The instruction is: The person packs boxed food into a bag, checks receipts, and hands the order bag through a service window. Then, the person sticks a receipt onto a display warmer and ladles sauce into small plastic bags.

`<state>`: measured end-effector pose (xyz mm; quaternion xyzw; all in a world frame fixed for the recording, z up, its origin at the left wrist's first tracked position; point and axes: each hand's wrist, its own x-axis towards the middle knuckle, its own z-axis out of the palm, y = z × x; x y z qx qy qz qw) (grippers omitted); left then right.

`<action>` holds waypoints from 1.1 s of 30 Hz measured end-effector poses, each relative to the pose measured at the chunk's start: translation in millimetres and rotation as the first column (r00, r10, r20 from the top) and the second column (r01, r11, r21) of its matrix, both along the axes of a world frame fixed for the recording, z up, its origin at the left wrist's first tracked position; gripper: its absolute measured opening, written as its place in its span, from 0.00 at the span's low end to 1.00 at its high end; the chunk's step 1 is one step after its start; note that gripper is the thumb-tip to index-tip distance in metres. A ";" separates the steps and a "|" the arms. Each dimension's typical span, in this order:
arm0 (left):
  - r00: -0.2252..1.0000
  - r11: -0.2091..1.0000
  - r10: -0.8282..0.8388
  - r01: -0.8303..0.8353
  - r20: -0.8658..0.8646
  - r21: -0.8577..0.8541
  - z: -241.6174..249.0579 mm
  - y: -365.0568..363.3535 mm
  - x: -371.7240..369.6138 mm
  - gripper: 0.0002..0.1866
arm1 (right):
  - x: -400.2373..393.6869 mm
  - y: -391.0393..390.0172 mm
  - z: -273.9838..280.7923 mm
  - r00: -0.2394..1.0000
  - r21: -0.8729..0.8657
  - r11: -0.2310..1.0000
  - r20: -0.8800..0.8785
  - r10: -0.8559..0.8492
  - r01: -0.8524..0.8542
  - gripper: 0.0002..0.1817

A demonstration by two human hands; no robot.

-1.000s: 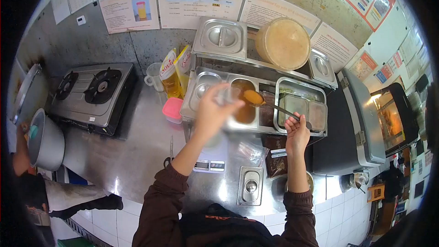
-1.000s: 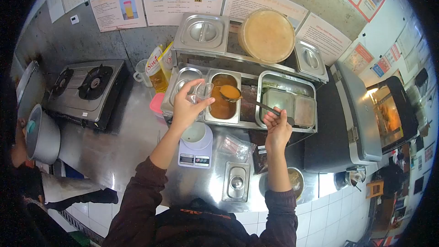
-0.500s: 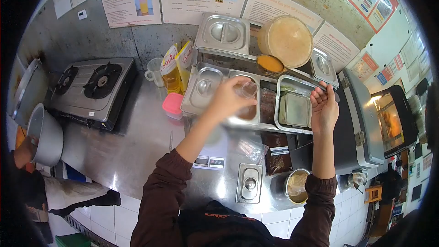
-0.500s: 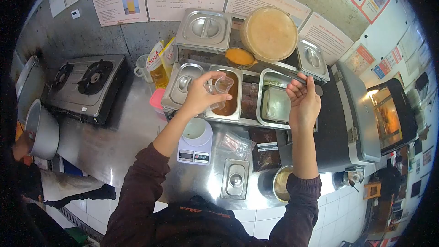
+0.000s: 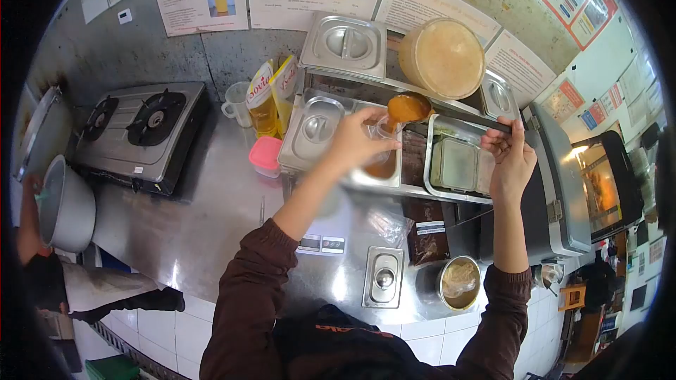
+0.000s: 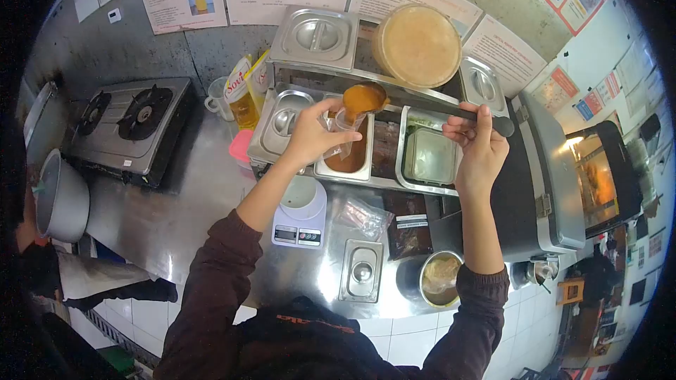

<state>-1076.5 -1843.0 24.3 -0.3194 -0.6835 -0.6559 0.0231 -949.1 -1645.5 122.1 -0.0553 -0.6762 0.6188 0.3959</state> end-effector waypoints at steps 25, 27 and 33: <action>1.000 0.999 0.024 -0.024 0.014 -0.023 -10.5 6.6 -4.5 0.24 | 19.2 -22.9 15.0 0.924 0.900 0.436 -0.154 0.351 -0.015 0.05; 0.998 1.000 0.011 -0.010 0.055 -0.013 -11.8 7.2 -5.2 0.24 | 21.4 -27.0 14.7 0.918 0.929 0.368 -0.172 0.357 0.031 0.04; 0.999 0.998 0.004 -0.007 0.047 0.056 -10.8 6.5 -2.4 0.25 | 21.2 -23.3 -5.5 0.916 0.847 0.528 -0.260 0.305 0.064 0.09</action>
